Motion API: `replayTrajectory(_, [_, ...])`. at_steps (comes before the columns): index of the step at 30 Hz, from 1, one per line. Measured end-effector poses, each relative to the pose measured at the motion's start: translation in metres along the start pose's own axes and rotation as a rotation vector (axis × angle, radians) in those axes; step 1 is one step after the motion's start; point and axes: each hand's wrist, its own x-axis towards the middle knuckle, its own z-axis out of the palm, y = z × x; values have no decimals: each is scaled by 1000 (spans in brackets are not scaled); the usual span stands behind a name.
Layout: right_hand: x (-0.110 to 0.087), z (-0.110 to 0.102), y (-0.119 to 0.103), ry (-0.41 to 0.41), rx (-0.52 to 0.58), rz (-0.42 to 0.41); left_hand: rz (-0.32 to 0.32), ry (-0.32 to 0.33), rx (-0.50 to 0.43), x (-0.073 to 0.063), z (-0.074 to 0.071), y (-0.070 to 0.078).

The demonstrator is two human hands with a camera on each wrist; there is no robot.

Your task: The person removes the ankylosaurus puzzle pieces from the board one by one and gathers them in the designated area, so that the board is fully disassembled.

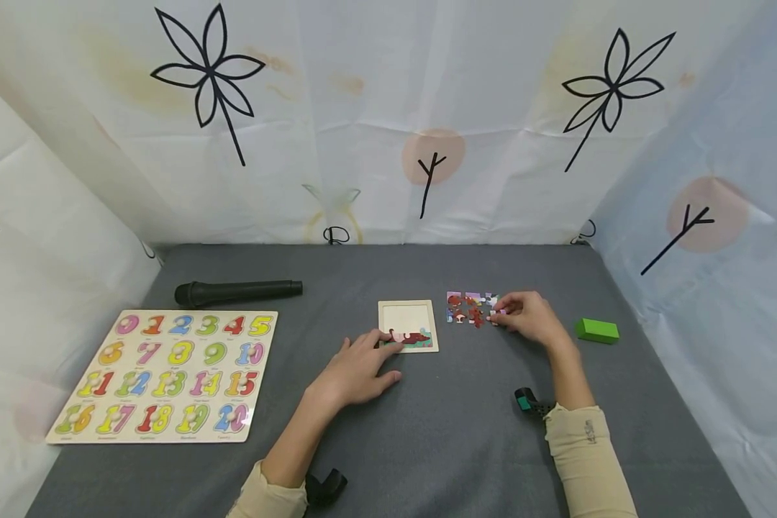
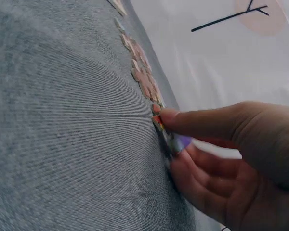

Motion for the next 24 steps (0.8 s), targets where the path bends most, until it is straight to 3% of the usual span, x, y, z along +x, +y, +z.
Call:
replayTrajectory(4, [0, 2, 0, 43, -133, 7, 15, -4, 19, 0, 0, 0])
replayTrajectory(8, [0, 5, -2, 78, -174, -25, 32, -1, 36, -1, 0, 2])
replayTrajectory(16, [5, 27, -29, 76, -18, -163, 46, -24, 102, -6, 0, 16])
replayTrajectory(24, [14, 73, -68, -85, 86, -289, 47, -87, 165, -8, 6, 25])
